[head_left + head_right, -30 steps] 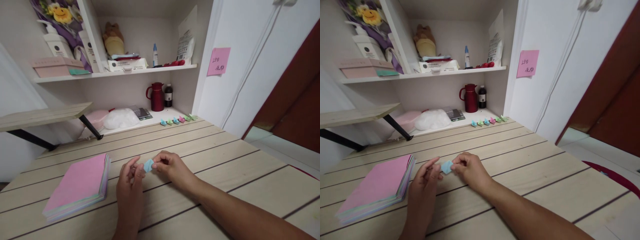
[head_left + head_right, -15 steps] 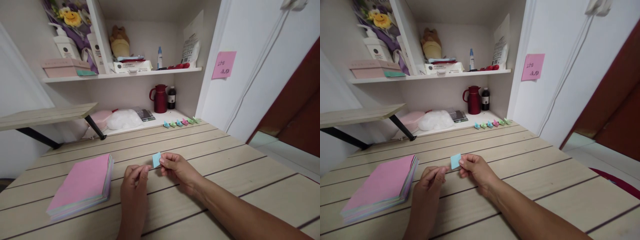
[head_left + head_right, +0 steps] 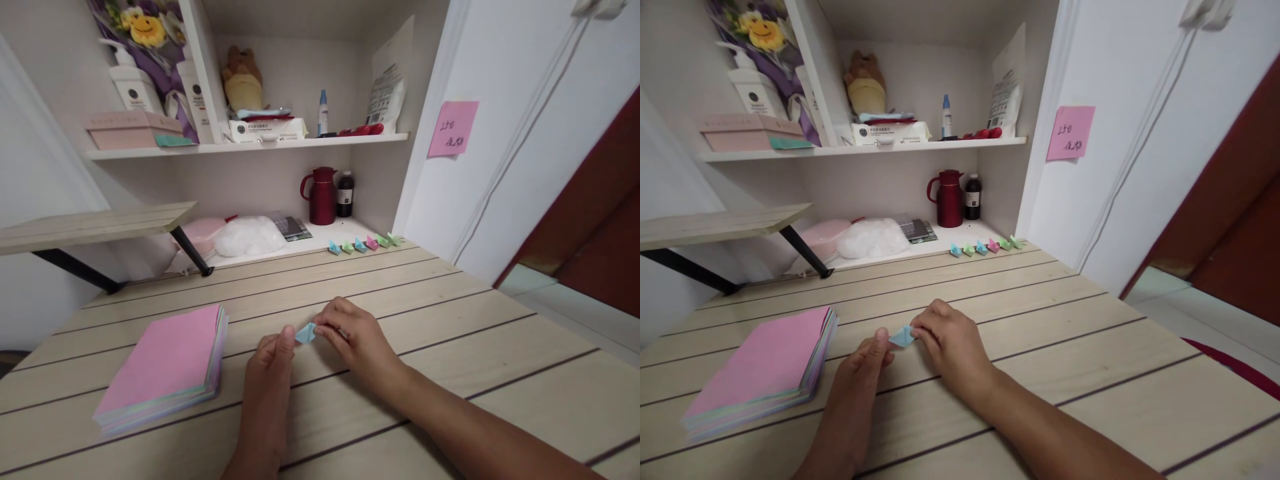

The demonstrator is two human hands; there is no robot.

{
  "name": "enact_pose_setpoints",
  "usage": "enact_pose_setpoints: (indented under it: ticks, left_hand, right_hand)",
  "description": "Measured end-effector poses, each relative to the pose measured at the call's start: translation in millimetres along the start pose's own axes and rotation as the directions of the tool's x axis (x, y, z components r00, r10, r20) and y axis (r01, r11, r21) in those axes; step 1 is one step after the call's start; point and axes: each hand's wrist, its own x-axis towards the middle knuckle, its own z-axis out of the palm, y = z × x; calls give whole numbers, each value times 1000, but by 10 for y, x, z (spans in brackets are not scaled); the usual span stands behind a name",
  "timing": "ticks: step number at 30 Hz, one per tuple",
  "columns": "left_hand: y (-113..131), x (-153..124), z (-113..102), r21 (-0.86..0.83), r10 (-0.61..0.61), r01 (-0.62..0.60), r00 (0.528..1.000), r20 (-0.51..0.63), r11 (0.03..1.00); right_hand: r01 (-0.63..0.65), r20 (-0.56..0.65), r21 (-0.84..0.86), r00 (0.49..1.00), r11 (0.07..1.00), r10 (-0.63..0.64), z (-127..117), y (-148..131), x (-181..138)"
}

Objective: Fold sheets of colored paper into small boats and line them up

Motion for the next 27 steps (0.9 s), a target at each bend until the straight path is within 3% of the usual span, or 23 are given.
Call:
enact_pose_setpoints:
  ticks: [4, 11, 15, 19, 22, 24, 27]
  left_hand:
    - [13, 7, -28, -56, -65, 67, 998, 26, 996]
    - [-43, 47, -62, -246, -84, 113, 988, 128, 963]
    - [-62, 53, -44, -310, -62, 117, 981, 183, 944]
    - [-31, 18, -12, -330, -51, 80, 994, 96, 940]
    - [-14, 6, 8, -331, -50, 59, 998, 37, 942]
    - [-15, 8, 20, -322, -52, 58, 998, 29, 945]
    - [-22, 15, 30, -308, -49, 57, 998, 33, 950]
  right_hand:
    - [14, -1, -20, 1000, 1000, -14, 12, -28, -23]
    - [-120, 52, 293, 993, 949, 110, 42, -77, 2]
    - [-337, 234, 582, 941, 740, 244, 93, -92, -26]
    - [-454, 362, 756, 890, 472, 276, 134, -87, -47]
    - [-482, 380, 829, 857, 284, 347, 131, -82, -35]
    - [-460, 352, 856, 854, 238, 382, 123, -80, -19]
    - [-435, 317, 856, 869, 280, 380, 130, -81, 1]
